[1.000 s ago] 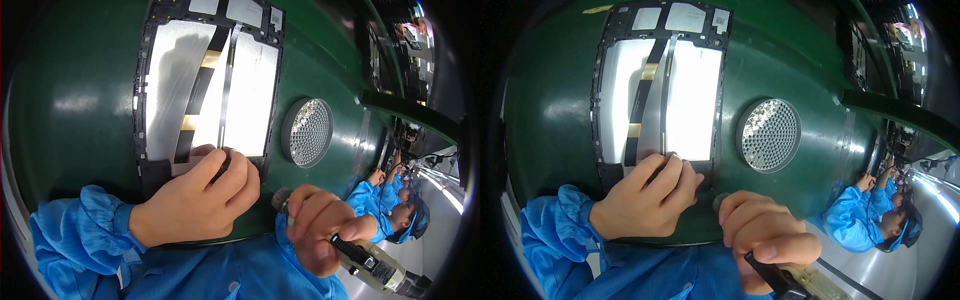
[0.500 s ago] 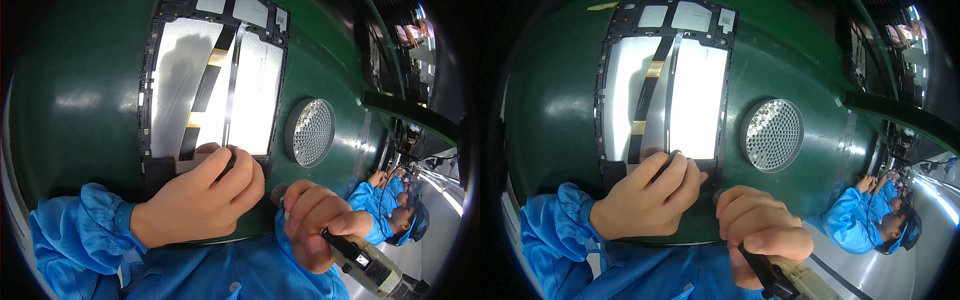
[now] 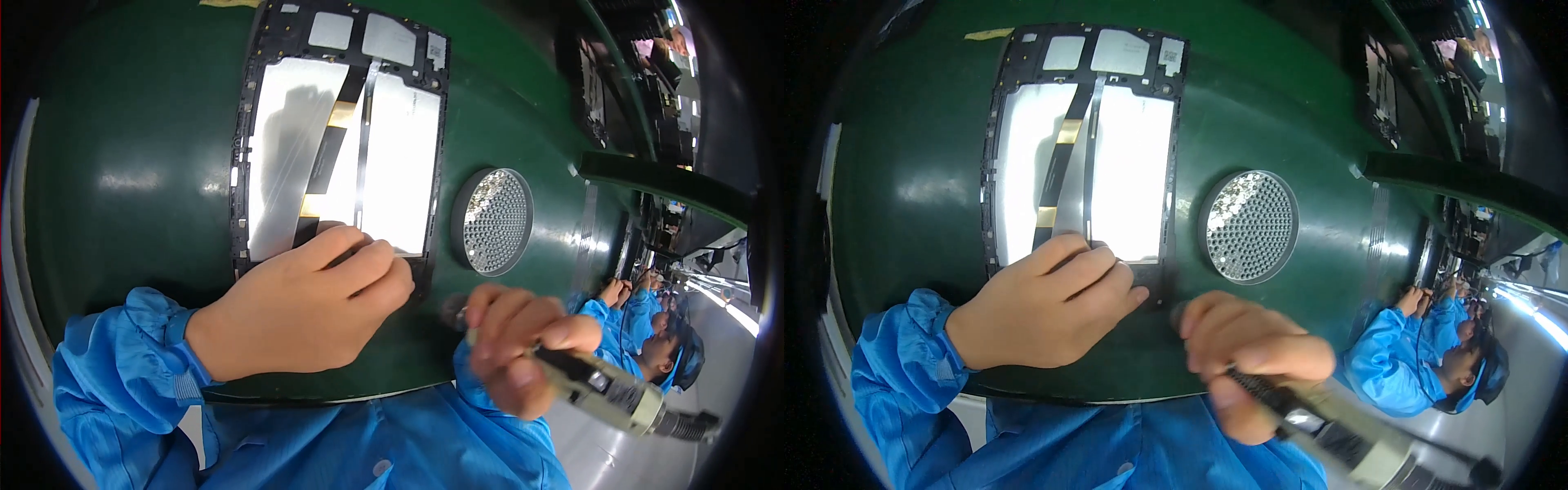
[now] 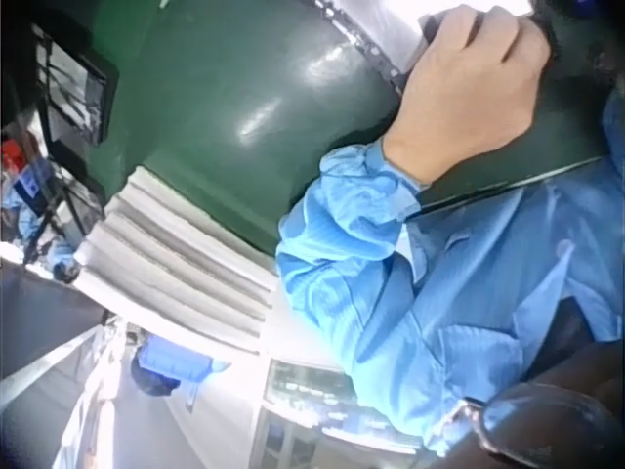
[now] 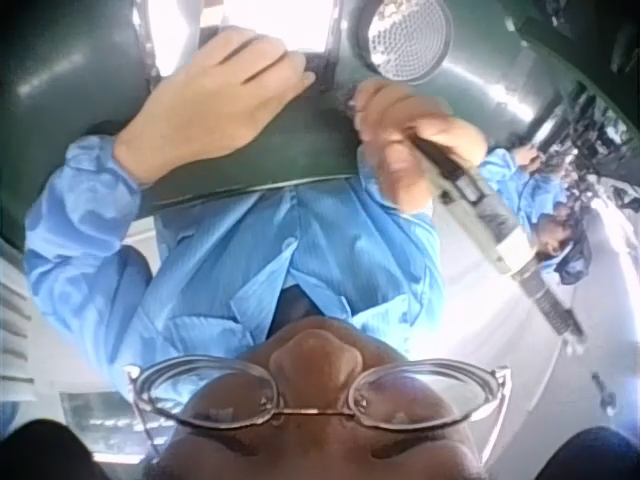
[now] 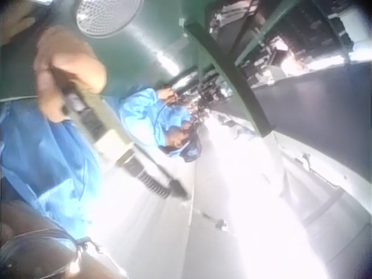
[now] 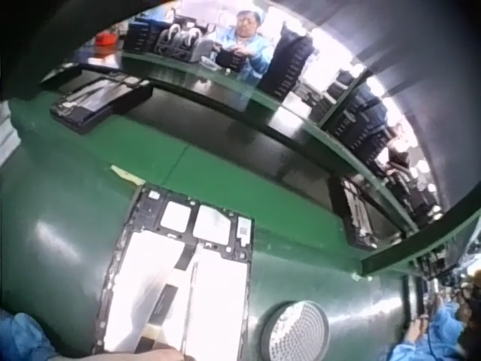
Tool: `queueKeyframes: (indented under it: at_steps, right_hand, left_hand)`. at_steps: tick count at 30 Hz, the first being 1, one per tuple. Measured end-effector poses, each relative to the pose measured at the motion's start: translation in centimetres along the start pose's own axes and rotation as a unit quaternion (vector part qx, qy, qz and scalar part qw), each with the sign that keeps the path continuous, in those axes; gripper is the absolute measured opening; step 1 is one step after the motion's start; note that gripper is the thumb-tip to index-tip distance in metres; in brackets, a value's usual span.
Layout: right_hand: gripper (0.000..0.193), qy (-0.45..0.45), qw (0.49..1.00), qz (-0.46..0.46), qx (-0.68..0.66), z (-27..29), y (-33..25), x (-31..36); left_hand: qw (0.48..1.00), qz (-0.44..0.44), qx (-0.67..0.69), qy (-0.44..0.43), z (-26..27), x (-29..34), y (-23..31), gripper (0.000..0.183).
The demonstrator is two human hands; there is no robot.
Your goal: The person assembles electronic tablet frames on a production line by inserting ribbon cables, batteries, and screen components into the frames, then securing them with screws using an electric screwdriver.
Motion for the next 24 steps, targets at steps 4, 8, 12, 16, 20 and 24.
queueKeyframes:
  at_steps: [4, 8, 12, 16, 20, 24]
  right_hand:
    - [0.035, 0.116, 0.992, 0.041, 0.023, 3.5, -2.5, -0.1]
    - [0.036, 0.106, 0.993, 0.048, 0.025, 5.0, -1.8, -0.5]
    - [0.035, 0.133, 0.989, 0.058, 0.013, 5.0, 0.0, -0.9]
    - [0.034, 0.127, 0.991, 0.053, 0.006, 5.0, 0.9, -1.1]
    - [0.037, 0.128, 0.991, 0.022, 0.042, 4.8, 1.0, -1.3]
    - [0.036, 0.113, 0.992, 0.023, 0.047, 5.1, 1.2, -1.2]
  left_hand:
    - [0.999, 0.019, 0.026, 0.025, 0.4, -0.1, 0.5, 0.023]
    - [0.999, 0.034, 0.004, 0.026, 0.1, -0.4, 1.8, 0.024]
    - [0.999, 0.037, 0.02, 0.024, 0.3, -0.3, 1.9, 0.021]
    - [0.996, 0.036, 0.071, 0.038, 1.0, 0.0, 1.3, 0.017]
    - [0.995, 0.034, 0.067, 0.073, 0.7, 0.2, 1.4, 0.015]
    - [0.994, 0.037, 0.083, 0.067, 0.7, -0.2, 1.5, 0.01]
Point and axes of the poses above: each hand's wrist, its own x-axis away from the middle knuckle, its own z-axis out of the back of the hand, y = z × x, the point moved 6 cm from there along -x, towards the middle knuckle, and after that the axes turned 8 degrees about -x, right-handed, at the moved point
